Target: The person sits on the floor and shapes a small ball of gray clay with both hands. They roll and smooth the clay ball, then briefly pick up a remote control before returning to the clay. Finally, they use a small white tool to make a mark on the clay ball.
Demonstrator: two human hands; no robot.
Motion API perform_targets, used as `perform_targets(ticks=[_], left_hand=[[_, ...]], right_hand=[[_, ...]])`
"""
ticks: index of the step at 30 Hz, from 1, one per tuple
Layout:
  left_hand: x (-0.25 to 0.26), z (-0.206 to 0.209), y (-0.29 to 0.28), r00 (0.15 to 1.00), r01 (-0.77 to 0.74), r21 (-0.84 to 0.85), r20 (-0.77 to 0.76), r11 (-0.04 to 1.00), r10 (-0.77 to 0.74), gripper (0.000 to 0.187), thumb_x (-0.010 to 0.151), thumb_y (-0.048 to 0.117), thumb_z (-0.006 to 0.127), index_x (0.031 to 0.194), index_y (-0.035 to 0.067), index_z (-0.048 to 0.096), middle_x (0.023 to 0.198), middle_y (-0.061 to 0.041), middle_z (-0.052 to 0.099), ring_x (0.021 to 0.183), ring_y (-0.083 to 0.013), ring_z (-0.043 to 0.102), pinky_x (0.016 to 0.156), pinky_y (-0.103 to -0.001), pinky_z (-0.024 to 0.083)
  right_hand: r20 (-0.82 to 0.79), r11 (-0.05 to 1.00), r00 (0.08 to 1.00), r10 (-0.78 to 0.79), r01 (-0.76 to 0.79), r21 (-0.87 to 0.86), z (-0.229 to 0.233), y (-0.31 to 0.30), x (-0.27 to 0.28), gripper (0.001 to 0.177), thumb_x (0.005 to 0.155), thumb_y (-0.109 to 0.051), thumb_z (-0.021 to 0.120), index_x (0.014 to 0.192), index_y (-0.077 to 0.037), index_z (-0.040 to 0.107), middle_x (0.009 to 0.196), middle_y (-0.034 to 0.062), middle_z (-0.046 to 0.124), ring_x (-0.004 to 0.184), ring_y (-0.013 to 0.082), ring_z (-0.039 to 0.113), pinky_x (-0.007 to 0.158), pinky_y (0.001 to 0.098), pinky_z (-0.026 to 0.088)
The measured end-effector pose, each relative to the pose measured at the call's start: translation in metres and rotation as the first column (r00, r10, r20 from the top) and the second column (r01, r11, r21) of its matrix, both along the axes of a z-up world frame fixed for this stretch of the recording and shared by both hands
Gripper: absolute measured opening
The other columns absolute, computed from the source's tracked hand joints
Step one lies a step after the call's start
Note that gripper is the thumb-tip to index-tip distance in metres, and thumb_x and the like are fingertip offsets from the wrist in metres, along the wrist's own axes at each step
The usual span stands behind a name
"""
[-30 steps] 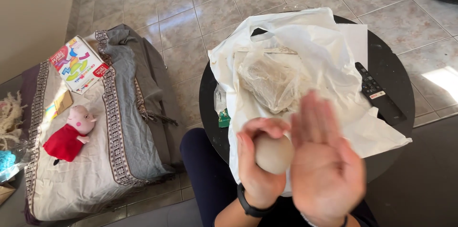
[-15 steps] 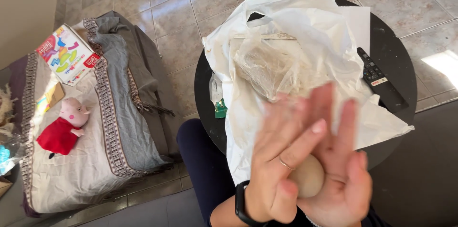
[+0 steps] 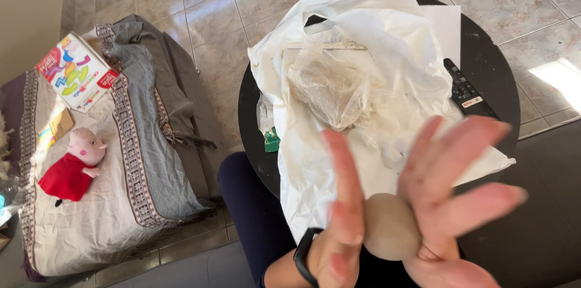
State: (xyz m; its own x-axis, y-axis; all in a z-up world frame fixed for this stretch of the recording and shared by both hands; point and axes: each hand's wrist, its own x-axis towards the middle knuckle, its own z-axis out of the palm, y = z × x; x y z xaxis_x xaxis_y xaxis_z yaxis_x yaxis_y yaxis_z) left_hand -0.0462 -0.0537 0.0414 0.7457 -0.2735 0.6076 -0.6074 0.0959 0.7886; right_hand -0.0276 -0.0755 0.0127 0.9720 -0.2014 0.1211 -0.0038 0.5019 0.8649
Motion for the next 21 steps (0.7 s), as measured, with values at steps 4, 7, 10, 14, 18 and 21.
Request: perform_targets(ticks=[4,7,10,14,18,21], left_hand=[[-0.001,-0.015,-0.015,0.996,-0.054,-0.665,-0.084,0.745,-0.003,0.048,0.127,0.046,0.026,0.172,0.033,0.014,0.16,0.004,0.049,0.161,-0.0254,0.033,0.14,-0.048,0.011],[0.009,-0.034,0.016,0.938,-0.311,-0.635,-0.326,0.707,0.12,0.059,0.112,0.049,0.024,0.159,0.026,-0.002,0.166,-0.015,0.038,0.15,-0.0431,0.042,0.127,-0.067,0.024],[0.012,-0.059,0.032,0.956,0.227,-0.189,-0.144,0.955,-0.255,0.055,0.119,0.051,0.017,0.166,0.022,0.017,0.161,-0.015,0.036,0.156,-0.036,0.039,0.135,-0.059,0.026],[0.017,-0.069,0.03,0.848,-0.182,-0.792,-0.426,0.582,-0.315,0.052,0.112,0.041,0.027,0.141,0.006,0.053,0.093,-0.013,0.071,0.099,-0.034,0.068,0.1,-0.059,0.054],[0.038,-0.056,0.057,0.462,-0.28,-0.922,-0.373,0.266,-0.805,0.034,0.109,0.032,0.04,0.1,0.009,0.063,0.078,-0.006,0.059,0.07,-0.0208,0.057,0.056,-0.033,0.049],[0.048,-0.054,0.063,0.529,-0.378,-0.875,-0.472,0.302,-0.705,0.03,0.101,0.032,0.046,0.087,0.009,0.059,0.072,-0.003,0.055,0.063,-0.0172,0.051,0.051,-0.031,0.039]], right_hand=[[0.304,0.825,0.872,0.383,-0.471,0.312,-0.017,-0.018,0.001,0.058,0.11,-0.046,0.05,0.162,-0.022,0.047,0.156,0.0141,0.052,0.148,0.0374,0.044,0.124,0.0513,0.034],[0.458,0.747,0.768,0.448,-0.603,0.28,-0.002,-0.007,-0.004,0.051,0.112,-0.041,0.054,0.158,-0.019,0.053,0.151,0.0163,0.057,0.143,0.0391,0.047,0.114,0.0529,0.04],[0.572,0.851,0.748,0.337,-0.501,0.154,-0.016,-0.001,-0.008,0.051,0.109,-0.03,0.06,0.155,-0.014,0.046,0.146,0.0184,0.052,0.135,0.0452,0.043,0.104,0.0522,0.04],[0.798,0.313,0.565,0.209,-0.812,0.492,-0.01,-0.007,-0.029,0.04,0.108,-0.027,0.062,0.144,-0.01,0.055,0.139,0.0155,0.059,0.132,0.0392,0.051,0.108,0.0476,0.043],[0.886,-0.412,0.457,-0.081,-0.824,0.388,0.039,-0.064,0.019,0.031,0.107,-0.024,0.065,0.132,-0.007,0.064,0.133,0.0124,0.066,0.13,0.0331,0.058,0.112,0.0429,0.045],[0.844,-0.8,0.46,-0.277,-0.597,0.062,-0.001,-0.129,0.063,0.025,0.106,-0.022,0.067,0.124,-0.005,0.071,0.129,0.0101,0.071,0.128,0.0285,0.064,0.115,0.0394,0.047]])
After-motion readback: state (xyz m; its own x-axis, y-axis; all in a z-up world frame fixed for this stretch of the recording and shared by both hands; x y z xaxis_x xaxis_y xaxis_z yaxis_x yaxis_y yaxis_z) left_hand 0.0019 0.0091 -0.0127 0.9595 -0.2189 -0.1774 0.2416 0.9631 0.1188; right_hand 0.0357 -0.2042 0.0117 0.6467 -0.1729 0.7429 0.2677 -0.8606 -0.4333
